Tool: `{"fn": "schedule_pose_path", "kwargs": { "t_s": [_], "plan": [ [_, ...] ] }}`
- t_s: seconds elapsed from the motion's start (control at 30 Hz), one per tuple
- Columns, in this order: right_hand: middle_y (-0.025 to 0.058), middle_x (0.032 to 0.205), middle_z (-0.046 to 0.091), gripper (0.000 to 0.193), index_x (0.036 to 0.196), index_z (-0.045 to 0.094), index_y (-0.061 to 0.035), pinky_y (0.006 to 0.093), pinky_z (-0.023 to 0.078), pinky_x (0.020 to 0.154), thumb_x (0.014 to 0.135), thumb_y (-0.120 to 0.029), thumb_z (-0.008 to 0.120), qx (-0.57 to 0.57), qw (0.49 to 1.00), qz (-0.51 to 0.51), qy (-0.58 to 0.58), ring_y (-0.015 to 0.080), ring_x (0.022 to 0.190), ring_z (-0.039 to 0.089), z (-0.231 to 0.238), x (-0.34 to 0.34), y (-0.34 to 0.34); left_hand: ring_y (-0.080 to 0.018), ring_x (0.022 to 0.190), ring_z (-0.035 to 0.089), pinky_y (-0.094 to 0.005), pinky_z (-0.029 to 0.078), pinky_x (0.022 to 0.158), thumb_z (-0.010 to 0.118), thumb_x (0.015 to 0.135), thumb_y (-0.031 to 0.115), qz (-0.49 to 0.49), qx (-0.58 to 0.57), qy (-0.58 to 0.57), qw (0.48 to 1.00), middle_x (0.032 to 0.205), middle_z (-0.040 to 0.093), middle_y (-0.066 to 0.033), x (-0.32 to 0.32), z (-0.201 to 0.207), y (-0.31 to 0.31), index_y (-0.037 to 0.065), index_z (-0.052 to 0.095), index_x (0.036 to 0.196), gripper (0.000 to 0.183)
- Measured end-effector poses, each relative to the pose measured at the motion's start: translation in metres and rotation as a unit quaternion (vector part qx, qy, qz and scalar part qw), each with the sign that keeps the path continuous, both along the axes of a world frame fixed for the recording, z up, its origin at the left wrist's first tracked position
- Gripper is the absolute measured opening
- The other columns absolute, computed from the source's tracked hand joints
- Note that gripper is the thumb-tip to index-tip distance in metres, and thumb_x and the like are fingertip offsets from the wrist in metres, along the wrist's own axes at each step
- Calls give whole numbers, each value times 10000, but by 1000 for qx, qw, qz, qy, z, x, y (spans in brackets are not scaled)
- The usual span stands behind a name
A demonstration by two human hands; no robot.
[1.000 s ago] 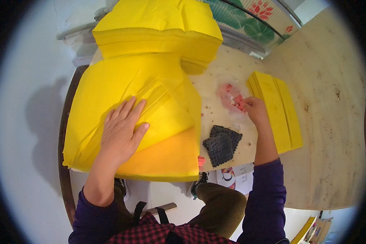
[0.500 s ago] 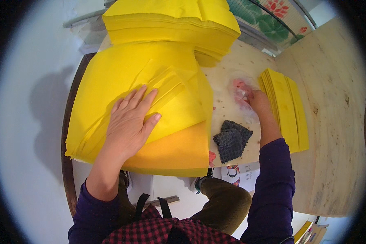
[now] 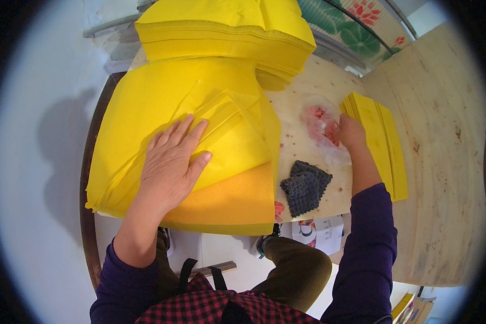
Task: The person repeatedly folds a stack of yellow paper sheets on a wooden table. They use both hands to crease the edges and smooth the folds. The person occasionally picks up small red clips from a plastic bag and places them on the table.
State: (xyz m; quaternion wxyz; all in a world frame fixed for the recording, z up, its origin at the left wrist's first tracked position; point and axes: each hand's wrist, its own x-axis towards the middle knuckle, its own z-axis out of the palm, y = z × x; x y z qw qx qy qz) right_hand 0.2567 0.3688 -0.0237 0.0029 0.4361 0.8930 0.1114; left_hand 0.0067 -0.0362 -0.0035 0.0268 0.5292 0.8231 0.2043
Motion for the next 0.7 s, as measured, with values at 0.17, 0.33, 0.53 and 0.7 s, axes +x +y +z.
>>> {"fn": "schedule_pose_path", "kwargs": {
  "t_s": [0.17,0.33,0.53,0.7],
  "plan": [
    [229,862,682,146,858,625,-18,492,521,740,803,-151,656,-37,997,20,62,427,846,656,8,11,5,-366,1404,376,-474,243,1168,480,1003,396,2,1,-8,1000,1526,406,-179,0,0,-1,117,429,1480,555],
    [168,790,682,127,849,643,-11,404,522,688,804,-118,694,-119,982,25,145,312,751,667,34,23,-7,-365,1408,370,-482,241,1168,470,1005,405,0,2,-3,1000,1530,403,-176,-1,-1,0,120,427,1481,557],
    [10,783,649,58,819,646,-27,242,479,670,847,-44,693,-266,908,35,322,88,720,595,77,28,-109,-372,1395,379,-493,254,1155,463,1005,395,3,11,0,1000,1528,405,-176,-1,-5,-1,122,423,1487,556],
    [9,815,647,136,892,684,-16,242,479,682,786,37,753,-341,854,154,361,84,758,589,58,18,-234,-366,1398,379,-489,255,1158,469,1005,395,4,16,3,1000,1514,420,-187,0,-4,-1,110,435,1473,550]
  ]
}}
